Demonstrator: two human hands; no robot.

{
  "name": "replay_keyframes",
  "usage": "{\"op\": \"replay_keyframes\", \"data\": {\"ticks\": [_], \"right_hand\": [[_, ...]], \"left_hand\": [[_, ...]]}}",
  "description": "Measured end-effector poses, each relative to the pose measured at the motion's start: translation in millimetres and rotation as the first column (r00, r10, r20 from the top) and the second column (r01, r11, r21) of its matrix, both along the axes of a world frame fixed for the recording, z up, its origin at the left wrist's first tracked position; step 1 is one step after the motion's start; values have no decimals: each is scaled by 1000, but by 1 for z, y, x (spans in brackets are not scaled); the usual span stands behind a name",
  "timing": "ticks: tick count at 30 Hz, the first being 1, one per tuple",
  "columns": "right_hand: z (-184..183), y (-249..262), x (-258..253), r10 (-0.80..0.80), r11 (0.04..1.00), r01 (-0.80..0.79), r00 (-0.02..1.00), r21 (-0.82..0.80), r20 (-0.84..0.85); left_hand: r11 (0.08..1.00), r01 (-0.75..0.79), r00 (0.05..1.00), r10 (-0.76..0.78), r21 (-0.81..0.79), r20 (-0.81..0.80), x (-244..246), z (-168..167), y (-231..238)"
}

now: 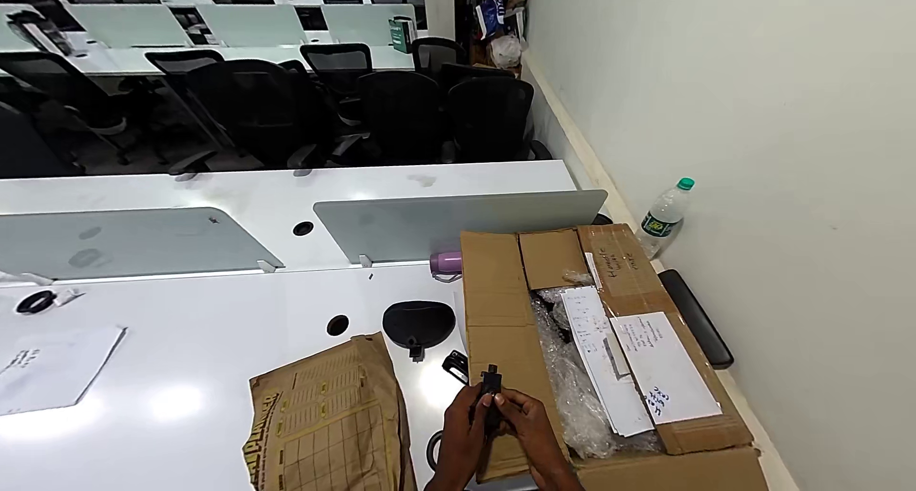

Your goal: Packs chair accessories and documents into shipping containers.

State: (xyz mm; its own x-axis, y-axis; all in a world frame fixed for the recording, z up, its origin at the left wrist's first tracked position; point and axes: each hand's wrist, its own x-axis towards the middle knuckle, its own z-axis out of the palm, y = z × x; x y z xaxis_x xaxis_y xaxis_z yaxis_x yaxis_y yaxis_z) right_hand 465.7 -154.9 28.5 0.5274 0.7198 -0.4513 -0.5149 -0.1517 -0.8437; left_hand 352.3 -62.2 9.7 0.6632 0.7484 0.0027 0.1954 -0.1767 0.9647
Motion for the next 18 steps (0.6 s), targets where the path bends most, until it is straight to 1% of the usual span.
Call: {"op": "replay_keyframes", "data": {"ticks": [3,6,8,10,12,14,16,18], "right_hand": [[4,-2,8,-18,1000,18,999,18,-29],[11,0,22,-95,995,98,994,38,-58],[13,1,40,-160,987,160,987,11,-17],[5,3,66,-260,963,265,961,-43,94],[-14,2,95,-322,928,355,916,-110,238],[-38,0,120,-301,905,377,896,-198,327],[-63,-1,135,-219,897,334,905,-289,365],[-84,1,141,-106,890,261,916,-374,386]], "left_hand": [[999,39,999,-39,14,13,2,1,-2],[996,86,994,-87,5,66,2,5,-1],[999,36,990,-34,-15,135,0,5,1],[996,-84,987,83,0,141,-5,2,6],[969,-245,968,243,18,65,-13,-6,14],[933,-358,933,359,35,-34,-23,-25,23],[930,-361,916,367,68,-164,-34,-49,29],[962,-259,896,271,81,-352,-46,-71,31]]}}
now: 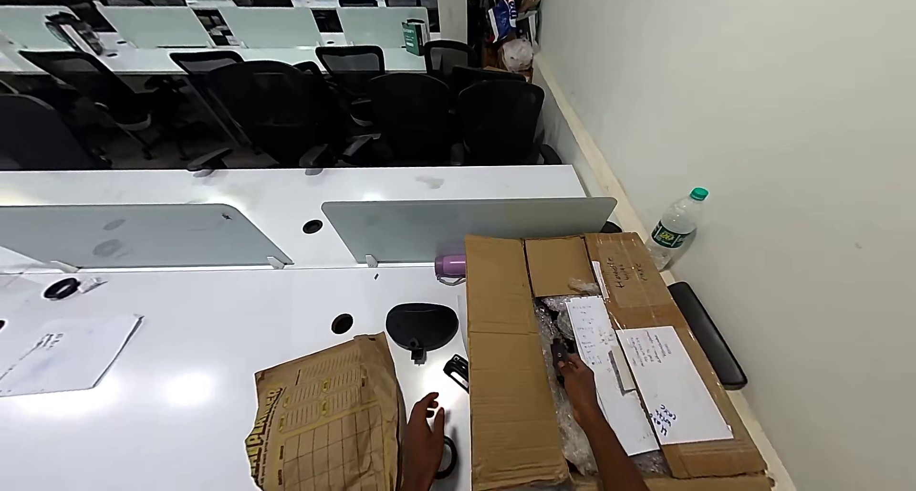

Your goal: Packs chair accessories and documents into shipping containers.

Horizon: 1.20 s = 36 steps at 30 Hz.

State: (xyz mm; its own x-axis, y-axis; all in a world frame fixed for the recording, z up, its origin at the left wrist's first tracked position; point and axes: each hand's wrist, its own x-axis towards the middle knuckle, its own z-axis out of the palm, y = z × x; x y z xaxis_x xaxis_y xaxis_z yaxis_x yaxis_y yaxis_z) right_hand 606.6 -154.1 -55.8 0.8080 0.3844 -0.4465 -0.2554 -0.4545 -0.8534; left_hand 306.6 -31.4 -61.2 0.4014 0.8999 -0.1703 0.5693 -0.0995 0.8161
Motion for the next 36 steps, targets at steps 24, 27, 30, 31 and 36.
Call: {"op": "replay_keyframes", "data": {"ticks": [24,27,30,31,36], "right_hand": [[2,-28,-11,130,987,-124,990,-101,53],[10,-36,-19,113,993,-110,992,-53,63],[21,-42,-32,80,997,-80,991,-5,111],[24,-45,-37,71,997,-72,988,6,137],[36,-54,-60,9,997,-26,975,74,223]], "left_hand": [[850,359,478,-521,-385,-707,2,-39,-7],[842,368,473,-534,-394,-701,3,-38,-4],[847,366,499,-529,-387,-686,1,-37,-2],[851,359,518,-523,-383,-677,0,-36,-2],[885,304,673,-461,-351,-579,-3,-27,4]]}}
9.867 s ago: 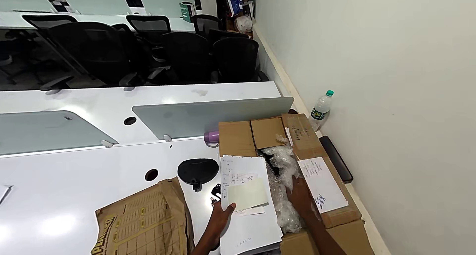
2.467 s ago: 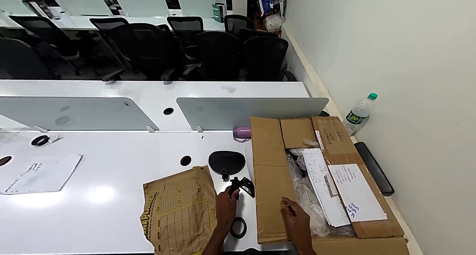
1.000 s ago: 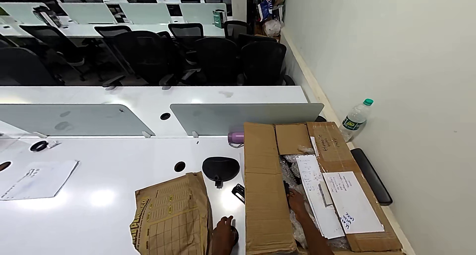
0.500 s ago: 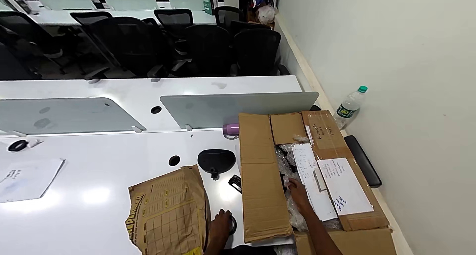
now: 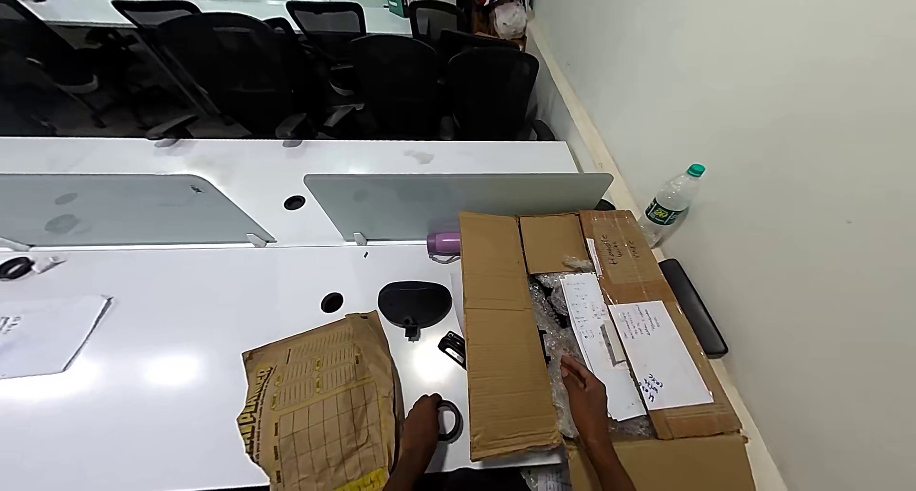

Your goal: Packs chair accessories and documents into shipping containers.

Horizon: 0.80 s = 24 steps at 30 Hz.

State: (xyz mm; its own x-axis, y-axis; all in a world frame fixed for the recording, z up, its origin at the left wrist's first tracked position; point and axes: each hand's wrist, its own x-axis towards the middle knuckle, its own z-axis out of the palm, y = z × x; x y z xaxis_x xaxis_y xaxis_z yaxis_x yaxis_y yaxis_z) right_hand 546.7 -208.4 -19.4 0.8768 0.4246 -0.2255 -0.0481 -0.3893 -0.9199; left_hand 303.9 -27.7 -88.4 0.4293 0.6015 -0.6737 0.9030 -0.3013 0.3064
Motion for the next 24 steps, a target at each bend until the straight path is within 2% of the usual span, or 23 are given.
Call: {"op": "replay_keyframes", "data": {"ticks": [5,7,10,14,21,24], "right_hand": [[9,-1,-25,-3,1000,0,987,19,163],[10,-1,-36,19,999,-30,961,33,277],[19,6,-51,36,996,-61,948,70,315],[35,18,-72,95,984,-119,980,131,174],[51,35,-108,273,951,-255,958,173,-87],[52,38,-115,316,938,-290,941,188,-122]], "left_hand": [[991,-131,969,126,9,213,-8,13,4],[983,-184,931,164,29,327,-13,20,5],[957,-290,852,261,-7,454,-19,37,4],[913,-390,735,386,-117,557,-24,65,1],[864,-433,536,475,-255,698,-15,113,-9],[865,-422,510,475,-273,717,-8,122,-14]]}}
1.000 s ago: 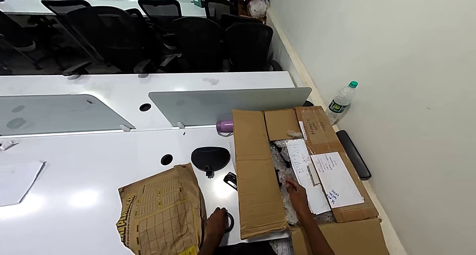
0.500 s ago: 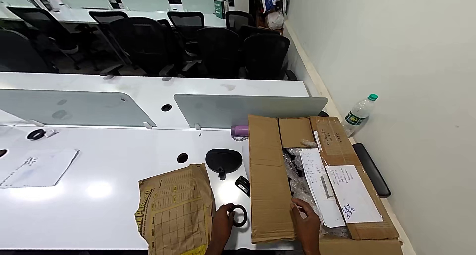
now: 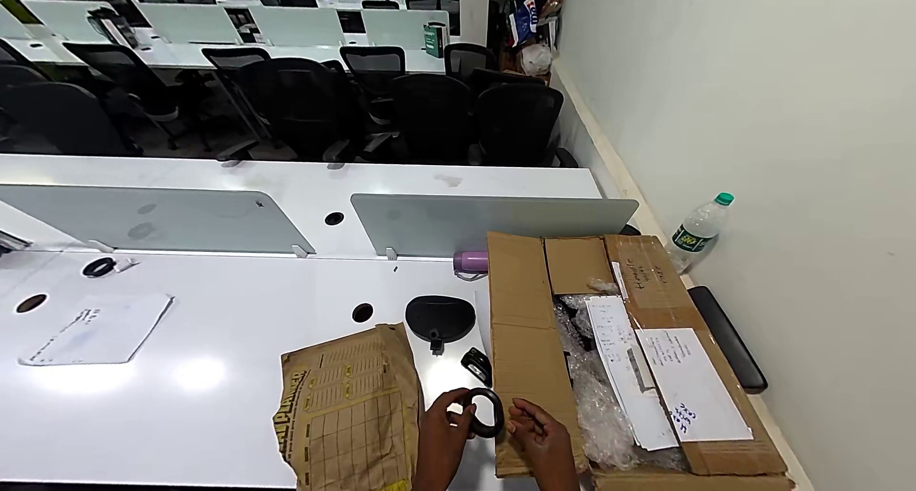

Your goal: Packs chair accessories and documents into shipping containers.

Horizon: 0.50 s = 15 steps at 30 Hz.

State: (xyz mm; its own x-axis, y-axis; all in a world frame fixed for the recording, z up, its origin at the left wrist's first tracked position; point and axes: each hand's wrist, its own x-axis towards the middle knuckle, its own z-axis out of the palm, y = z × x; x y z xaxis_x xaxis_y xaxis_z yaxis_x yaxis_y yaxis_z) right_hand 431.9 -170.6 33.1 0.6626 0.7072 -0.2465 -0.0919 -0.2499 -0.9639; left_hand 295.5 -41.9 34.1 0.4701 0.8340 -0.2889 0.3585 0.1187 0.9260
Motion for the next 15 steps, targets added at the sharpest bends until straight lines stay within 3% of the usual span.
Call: {"op": "replay_keyframes", "data": {"ticks": [9,15], "right_hand": [[8,-10,3,6,998,-3,999,57,-51],[13,-18,12,-64,998,63,996,-9,-64]], "left_hand": [[999,40,996,-40,0,74,18,12,-15],[992,118,988,-112,-52,106,24,12,-24]]}}
